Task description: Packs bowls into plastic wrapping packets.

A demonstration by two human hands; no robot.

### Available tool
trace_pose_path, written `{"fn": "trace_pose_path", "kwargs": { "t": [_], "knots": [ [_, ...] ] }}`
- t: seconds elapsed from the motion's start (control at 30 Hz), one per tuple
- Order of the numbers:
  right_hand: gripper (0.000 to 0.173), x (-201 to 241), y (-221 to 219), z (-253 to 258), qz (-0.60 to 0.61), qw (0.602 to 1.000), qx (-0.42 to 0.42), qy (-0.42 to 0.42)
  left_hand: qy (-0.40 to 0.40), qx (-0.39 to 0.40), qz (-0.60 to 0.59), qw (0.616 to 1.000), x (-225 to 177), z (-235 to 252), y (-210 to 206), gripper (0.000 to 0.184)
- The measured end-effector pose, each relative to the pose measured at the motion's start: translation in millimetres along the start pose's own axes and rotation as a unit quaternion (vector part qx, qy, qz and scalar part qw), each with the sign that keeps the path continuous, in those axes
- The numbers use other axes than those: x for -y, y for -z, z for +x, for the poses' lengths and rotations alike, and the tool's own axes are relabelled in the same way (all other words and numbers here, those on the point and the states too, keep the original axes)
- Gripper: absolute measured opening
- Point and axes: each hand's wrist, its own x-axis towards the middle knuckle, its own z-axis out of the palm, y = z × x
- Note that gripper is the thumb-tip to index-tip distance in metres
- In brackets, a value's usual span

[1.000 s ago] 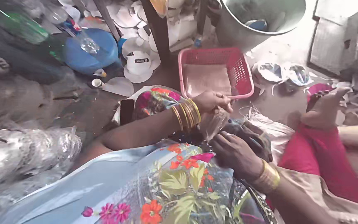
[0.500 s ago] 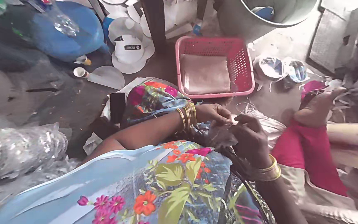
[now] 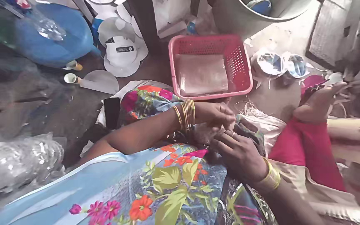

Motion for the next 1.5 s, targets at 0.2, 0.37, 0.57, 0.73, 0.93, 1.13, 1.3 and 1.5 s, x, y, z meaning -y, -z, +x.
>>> {"fn": "trace_pose_path", "kwargs": {
  "t": [0.2, 0.37, 0.57, 0.73, 0.93, 1.13, 1.3, 1.5],
  "knots": [
    [0.021, -8.8, -6.9, -11.4, 0.060, 0.981, -0.113, -0.146, 0.006, 0.103, 0.045, 0.994, 4.5, -13.1, 8.2, 0.024],
    [0.019, -13.3, -20.0, -21.6, 0.172, 0.948, -0.167, -0.207, 0.023, 0.148, 0.072, 0.986, 11.7, -1.5, 20.1, 0.019],
    [0.021, -17.4, -37.2, -30.9, 0.102, 0.966, -0.169, -0.164, 0.049, 0.088, 0.224, 0.969, 7.8, 1.1, 19.9, 0.018],
    [0.021, -24.5, -32.5, -30.1, 0.136, 0.975, -0.134, -0.112, 0.027, 0.077, 0.287, 0.954, 6.3, -4.7, 15.4, 0.013],
    [0.023, -42.3, -33.8, -38.2, 0.360, 0.905, -0.124, -0.191, -0.151, -0.035, 0.412, 0.898, 24.3, -9.5, 1.7, 0.023],
    [0.026, -47.8, -32.9, -33.9, 0.440, 0.841, -0.108, -0.297, -0.297, -0.266, 0.619, 0.676, 58.7, -5.1, -30.4, 0.025],
    [0.025, -45.4, -34.1, -18.7, 0.343, 0.855, -0.103, -0.374, -0.318, -0.355, 0.628, 0.616, 76.9, -1.2, -31.7, 0.013],
    [0.019, -44.8, -33.3, -8.8, 0.418, 0.790, -0.079, -0.442, -0.364, -0.333, 0.652, 0.576, 86.7, 0.0, -22.9, 0.017]
  ]
}}
